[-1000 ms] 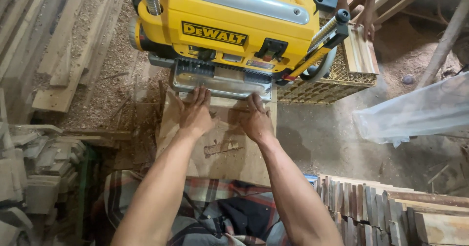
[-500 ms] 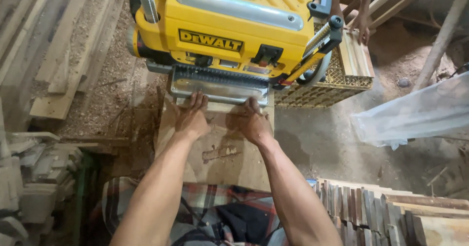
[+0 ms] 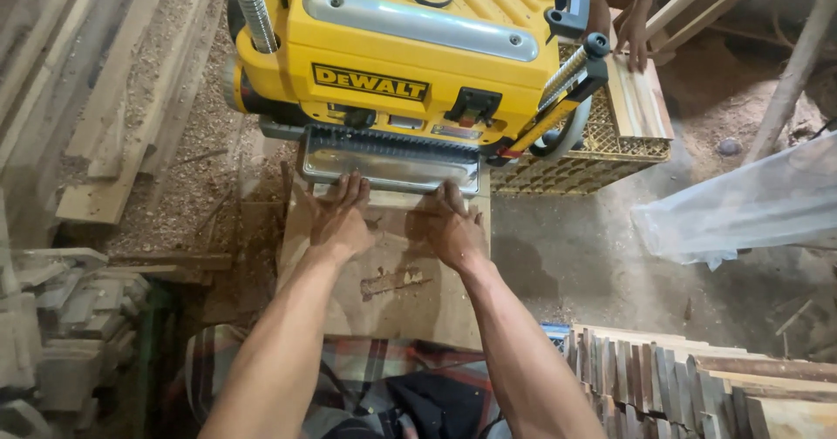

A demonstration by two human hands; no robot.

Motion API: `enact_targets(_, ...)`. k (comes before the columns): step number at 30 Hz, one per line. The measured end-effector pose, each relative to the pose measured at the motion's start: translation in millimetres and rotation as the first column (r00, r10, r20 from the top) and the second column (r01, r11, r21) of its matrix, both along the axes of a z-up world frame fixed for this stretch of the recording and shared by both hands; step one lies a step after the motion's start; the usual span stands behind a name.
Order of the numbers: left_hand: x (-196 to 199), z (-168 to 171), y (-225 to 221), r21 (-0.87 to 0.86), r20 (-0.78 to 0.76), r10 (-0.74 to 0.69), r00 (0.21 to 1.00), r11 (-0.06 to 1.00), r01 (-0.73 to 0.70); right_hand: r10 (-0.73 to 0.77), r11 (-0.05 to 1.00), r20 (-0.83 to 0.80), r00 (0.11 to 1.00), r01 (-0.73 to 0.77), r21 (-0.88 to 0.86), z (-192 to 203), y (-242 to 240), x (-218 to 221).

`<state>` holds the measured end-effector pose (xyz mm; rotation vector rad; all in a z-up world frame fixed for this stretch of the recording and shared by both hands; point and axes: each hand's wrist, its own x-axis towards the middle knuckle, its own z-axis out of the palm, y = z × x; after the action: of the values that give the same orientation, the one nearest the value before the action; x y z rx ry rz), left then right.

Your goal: Feeding wood planks into a thickness planer to smooth and level the surfaces.

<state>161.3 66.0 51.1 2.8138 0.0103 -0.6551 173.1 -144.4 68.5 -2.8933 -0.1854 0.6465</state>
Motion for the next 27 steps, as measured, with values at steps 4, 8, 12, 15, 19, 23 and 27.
enact_targets(4, 0, 5, -2, 0.032, -0.005, -0.014, 1.000, 0.999, 0.014, -0.021, 1.000, 0.010, 1.000, 0.021, 0.008, -2, -1, -1)
enact_targets(8, -1, 3, 0, -0.051, -0.007, 0.021, 1.000, 0.998, -0.022, -0.031, 0.999, 0.007, 0.999, 0.031, 0.021, -2, -3, -1)
enact_targets(12, 2, -13, 2, -0.001, -0.001, -0.016, 1.000, 1.000, 0.016, -0.021, 1.000, -0.002, 1.000, 0.021, 0.009, 16, 3, -10)
enact_targets(15, 4, -5, 1, 0.012, -0.021, -0.017, 1.000, 1.000, 0.017, -0.028, 1.000, -0.019, 0.999, 0.028, 0.004, -8, -3, 1)
enact_targets(19, -1, 12, -1, -0.039, -0.049, 0.021, 0.999, 0.999, -0.023, -0.016, 1.000, -0.025, 1.000, 0.015, -0.013, -12, -2, 5)
enact_targets(23, 2, 14, -2, -0.031, -0.066, 0.022, 0.998, 0.999, -0.024, -0.023, 1.000, -0.054, 0.998, 0.024, 0.012, 60, 17, -13)
enact_targets(27, 4, -10, 0, 0.047, -0.053, -0.012, 0.999, 0.999, 0.014, 0.003, 1.000, -0.060, 0.998, -0.003, 0.011, 19, 5, -3)
